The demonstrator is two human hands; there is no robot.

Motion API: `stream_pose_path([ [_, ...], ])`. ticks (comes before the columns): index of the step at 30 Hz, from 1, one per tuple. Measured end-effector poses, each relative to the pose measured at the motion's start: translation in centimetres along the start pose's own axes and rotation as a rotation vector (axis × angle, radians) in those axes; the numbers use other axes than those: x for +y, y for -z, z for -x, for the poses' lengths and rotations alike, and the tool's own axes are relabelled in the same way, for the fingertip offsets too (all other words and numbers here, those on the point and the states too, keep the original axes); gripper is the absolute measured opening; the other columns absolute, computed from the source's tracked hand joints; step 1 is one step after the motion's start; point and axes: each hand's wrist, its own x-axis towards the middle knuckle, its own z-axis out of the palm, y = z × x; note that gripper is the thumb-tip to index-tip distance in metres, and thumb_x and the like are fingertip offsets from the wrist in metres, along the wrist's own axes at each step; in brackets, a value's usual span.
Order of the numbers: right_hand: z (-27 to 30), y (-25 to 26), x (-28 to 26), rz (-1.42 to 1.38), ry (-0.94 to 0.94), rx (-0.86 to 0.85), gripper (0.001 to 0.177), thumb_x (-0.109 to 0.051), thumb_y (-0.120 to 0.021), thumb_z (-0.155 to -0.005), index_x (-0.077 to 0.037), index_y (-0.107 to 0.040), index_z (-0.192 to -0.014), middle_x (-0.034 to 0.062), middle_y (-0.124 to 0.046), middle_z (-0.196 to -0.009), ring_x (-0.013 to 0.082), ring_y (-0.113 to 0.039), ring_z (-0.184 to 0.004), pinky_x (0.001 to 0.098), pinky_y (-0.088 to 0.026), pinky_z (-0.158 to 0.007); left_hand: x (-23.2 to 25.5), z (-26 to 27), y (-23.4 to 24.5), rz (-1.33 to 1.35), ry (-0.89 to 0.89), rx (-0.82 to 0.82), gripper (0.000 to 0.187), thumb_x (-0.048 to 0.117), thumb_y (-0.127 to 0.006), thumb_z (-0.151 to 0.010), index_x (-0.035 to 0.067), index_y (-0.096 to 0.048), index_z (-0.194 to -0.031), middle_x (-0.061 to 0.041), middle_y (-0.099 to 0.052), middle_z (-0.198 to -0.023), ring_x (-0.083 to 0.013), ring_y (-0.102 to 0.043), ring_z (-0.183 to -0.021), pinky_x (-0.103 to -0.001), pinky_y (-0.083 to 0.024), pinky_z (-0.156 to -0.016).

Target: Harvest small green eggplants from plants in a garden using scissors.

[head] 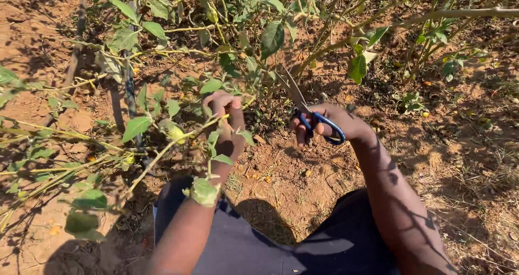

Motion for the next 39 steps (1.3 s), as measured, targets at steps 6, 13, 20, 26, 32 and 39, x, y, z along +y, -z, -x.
stream_pose_path([
  [6, 1.5, -0.2, -2.6, -0.272, -0.039, -0.312, 0.080, -0.053, -0.086, -0.079, -0.003, -0.055, -0.134, 0.0137, -0.074, -0.108, 0.0249, -0.074, -0.093, 0.0421, -0.058, -0.084, 3.0, -5.6, -8.6, -0.270, -0.061, -0.107, 0.033, 0.027, -0.051, -0.108, 0.004, -0.054, -0.131, -0.015, -0.064, -0.115, -0.0255, -0.067, -0.099, -0.037, -0.059, -0.082],
  [13, 1.4, -2.5, -8.0, -0.011, 0.104, -0.585, 0.073, -0.057, -0.083, -0.084, 0.001, -0.074, -0.128, 0.0152, -0.075, -0.114, 0.0280, -0.076, -0.102, 0.0414, -0.060, -0.091, 7.9, -7.2, -14.6, -0.289, -0.272, -0.464, 0.033, 0.027, -0.060, -0.103, 0.010, -0.056, -0.132, -0.012, -0.072, -0.101, -0.0191, -0.070, -0.066, -0.030, -0.054, -0.048],
  [20, 1.2, -7.9, -9.1, -0.215, 0.099, 0.055, 0.078, -0.064, -0.062, -0.098, 0.007, -0.066, -0.128, 0.0154, -0.072, -0.100, 0.0237, -0.072, -0.078, 0.0317, -0.056, -0.070, 6.0, -2.5, -13.0, -0.125, -0.323, -0.559, 0.041, 0.033, -0.066, -0.099, 0.009, -0.061, -0.132, -0.013, -0.072, -0.114, -0.0229, -0.069, -0.074, -0.036, -0.056, -0.058],
  [26, 2.3, -4.0, -2.8, -0.388, 0.196, 0.254, 0.072, -0.061, -0.046, -0.111, 0.008, -0.063, -0.123, 0.0174, -0.068, -0.097, 0.0244, -0.068, -0.078, 0.0342, -0.055, -0.069, 3.6, 1.2, -7.4, 0.005, -0.344, -0.641, 0.048, 0.038, -0.072, -0.096, 0.008, -0.065, -0.132, -0.014, -0.071, -0.125, -0.0261, -0.069, -0.080, -0.042, -0.058, -0.067],
  [32, 3.4, -1.2, -0.5, -0.379, 0.223, 0.230, 0.074, -0.063, -0.048, -0.106, 0.007, -0.058, -0.125, 0.0191, -0.066, -0.094, 0.0264, -0.066, -0.078, 0.0387, -0.057, -0.070, -5.3, 6.3, -0.3, -0.158, -0.144, -0.724, 0.027, 0.039, -0.069, -0.100, 0.015, -0.071, -0.110, -0.007, -0.075, -0.096, -0.0186, -0.071, -0.072, -0.037, -0.057, -0.064],
  [39, 3.9, -1.3, -1.8, -0.356, 0.215, 0.428, 0.077, -0.067, -0.041, -0.111, 0.008, -0.062, -0.119, 0.0157, -0.065, -0.083, 0.0244, -0.064, -0.069, 0.0369, -0.053, -0.066, -12.3, 5.4, -1.8, 0.099, 0.606, -0.464, 0.018, 0.012, -0.059, -0.100, 0.008, -0.065, -0.117, -0.003, -0.069, -0.100, -0.0118, -0.065, -0.079, -0.029, -0.052, -0.066],
])
